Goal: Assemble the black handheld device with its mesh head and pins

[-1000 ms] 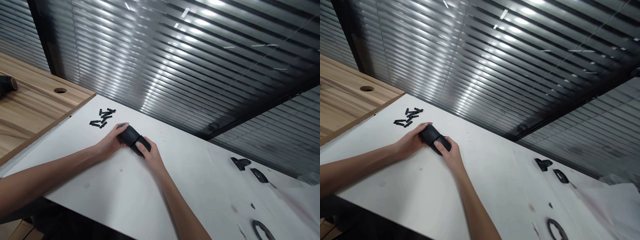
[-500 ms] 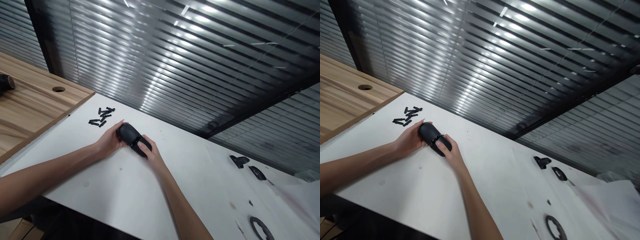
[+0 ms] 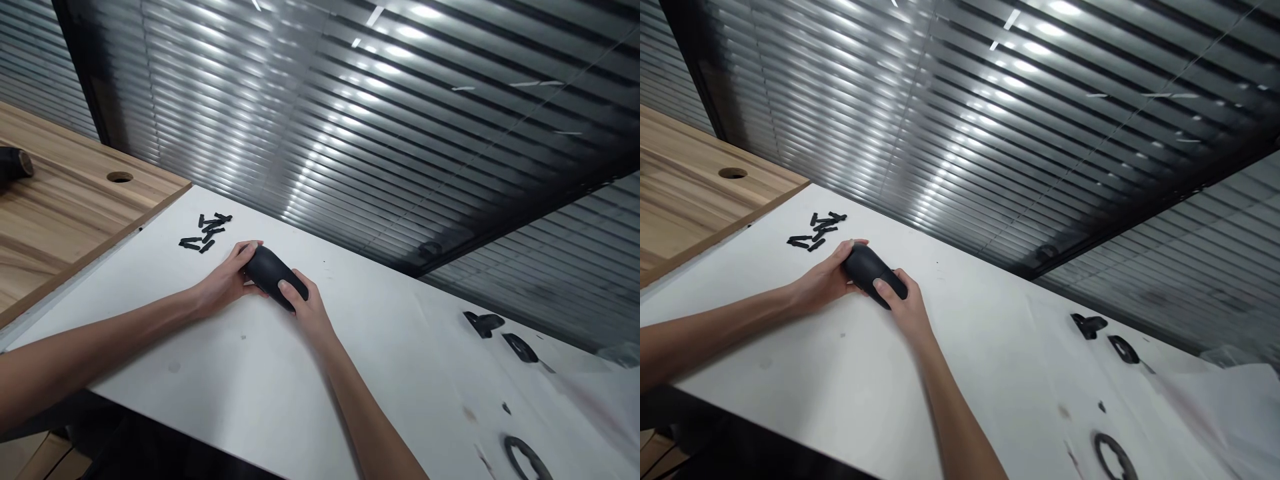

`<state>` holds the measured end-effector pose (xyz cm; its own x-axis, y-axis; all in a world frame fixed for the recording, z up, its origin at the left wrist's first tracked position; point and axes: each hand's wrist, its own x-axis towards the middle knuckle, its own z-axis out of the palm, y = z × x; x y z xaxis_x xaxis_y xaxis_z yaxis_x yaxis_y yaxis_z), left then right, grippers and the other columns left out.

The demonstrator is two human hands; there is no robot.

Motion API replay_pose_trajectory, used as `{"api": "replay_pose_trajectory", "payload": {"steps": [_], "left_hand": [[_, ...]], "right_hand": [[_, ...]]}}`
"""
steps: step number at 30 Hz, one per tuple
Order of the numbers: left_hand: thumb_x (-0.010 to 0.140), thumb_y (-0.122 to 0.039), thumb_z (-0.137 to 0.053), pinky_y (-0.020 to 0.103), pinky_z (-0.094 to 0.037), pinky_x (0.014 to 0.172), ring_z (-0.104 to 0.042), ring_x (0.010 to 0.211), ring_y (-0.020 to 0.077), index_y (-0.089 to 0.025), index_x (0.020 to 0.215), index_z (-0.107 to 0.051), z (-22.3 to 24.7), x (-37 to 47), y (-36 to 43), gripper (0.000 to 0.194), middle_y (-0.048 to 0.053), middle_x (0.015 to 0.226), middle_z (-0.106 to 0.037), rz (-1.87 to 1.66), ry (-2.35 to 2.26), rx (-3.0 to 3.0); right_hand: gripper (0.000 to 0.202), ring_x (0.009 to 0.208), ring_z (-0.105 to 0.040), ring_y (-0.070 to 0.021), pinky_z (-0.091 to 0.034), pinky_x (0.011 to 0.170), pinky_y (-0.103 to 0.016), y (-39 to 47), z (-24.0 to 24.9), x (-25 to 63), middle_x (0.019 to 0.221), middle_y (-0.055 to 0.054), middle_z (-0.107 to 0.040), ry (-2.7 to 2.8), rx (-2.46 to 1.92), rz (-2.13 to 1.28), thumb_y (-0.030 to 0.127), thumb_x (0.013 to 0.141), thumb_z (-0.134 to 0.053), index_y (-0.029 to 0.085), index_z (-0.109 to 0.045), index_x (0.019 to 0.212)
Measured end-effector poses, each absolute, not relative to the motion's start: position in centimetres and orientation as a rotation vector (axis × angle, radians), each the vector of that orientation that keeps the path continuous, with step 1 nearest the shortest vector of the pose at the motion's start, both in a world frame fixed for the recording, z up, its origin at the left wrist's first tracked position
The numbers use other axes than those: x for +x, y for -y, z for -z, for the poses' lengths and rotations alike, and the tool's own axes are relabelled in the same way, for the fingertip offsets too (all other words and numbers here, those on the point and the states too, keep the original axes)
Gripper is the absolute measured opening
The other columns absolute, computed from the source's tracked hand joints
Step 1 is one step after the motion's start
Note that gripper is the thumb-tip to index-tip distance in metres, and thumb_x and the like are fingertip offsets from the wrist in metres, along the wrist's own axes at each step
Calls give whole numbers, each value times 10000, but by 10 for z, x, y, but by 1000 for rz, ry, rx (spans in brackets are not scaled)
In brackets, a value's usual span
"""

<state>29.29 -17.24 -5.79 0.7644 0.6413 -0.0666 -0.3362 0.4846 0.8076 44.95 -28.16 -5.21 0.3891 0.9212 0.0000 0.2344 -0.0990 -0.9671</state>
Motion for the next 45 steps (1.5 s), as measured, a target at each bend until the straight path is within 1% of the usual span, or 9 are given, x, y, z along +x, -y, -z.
{"api": "replay_pose_trajectory", "payload": {"steps": [4,8,16,22,28,31,34,39,45], "left_hand": [[851,-654,-752,355,-618,855,-614,1097,228,-328,1225,-592,56,290,173,521,33,1167,-519,-594,-361,925],[865,-622,-755,411,-624,893,-619,1123,251,-348,1259,-581,56,290,172,511,42,1198,-520,-578,-361,925],[958,-569,-649,382,-641,818,-635,1082,252,-290,1243,-612,54,293,171,400,72,1223,-562,-543,-463,805],[989,-481,-616,356,-640,753,-658,1004,243,-268,1240,-639,52,294,170,330,87,1179,-619,-525,-467,743],[995,-449,-626,375,-641,777,-672,1073,263,-333,1523,-432,53,292,172,574,110,1264,-637,-525,-438,848],[990,-443,-636,376,-640,779,-650,1138,274,-320,1565,-373,52,292,174,645,121,1308,-629,-543,-457,892],[930,-421,-730,371,-629,787,-618,1232,297,-294,1597,-325,52,291,176,791,132,1373,-607,-561,-462,923],[737,-237,-906,402,-585,806,-718,951,247,-312,1646,-154,52,290,178,1182,118,1303,-649,-536,-483,978],[705,-229,-931,423,-551,838,-703,810,195,-321,1645,-106,54,288,177,1254,54,1120,-694,-512,-500,1087]], "right_hand": [[496,703,-481,-167,-402,629,-279,282,53,450,746,13,-504,1045,-1582,-805,678,745,-728,220,-542,787],[466,637,-407,-136,-352,596,-270,281,55,454,692,43,-445,1073,-1557,-817,626,749,-730,226,-491,761],[482,685,-477,-169,-388,588,-280,278,61,454,737,0,-510,1127,-1558,-759,685,821,-661,225,-533,758],[544,504,-417,-132,-299,451,-273,276,66,457,593,20,-483,1040,-1525,-812,742,847,-638,211,-580,742],[628,466,-455,-130,-321,440,-281,273,69,457,554,-6,-523,965,-1438,-872,781,851,-603,191,-586,638],[626,443,-424,-115,-286,421,-270,273,69,456,512,15,-474,933,-1412,-871,770,843,-629,198,-550,603],[617,412,-422,-111,-286,394,-268,274,67,455,526,-3,-547,935,-1410,-887,767,871,-593,195,-566,641],[575,400,-460,-123,-329,375,-260,275,65,453,605,-36,-663,956,-1422,-952,754,924,-511,197,-597,808],[567,444,-493,-131,-358,407,-257,278,68,450,623,7,-604,1024,-1495,-872,752,955,-447,209,-601,908]]}}
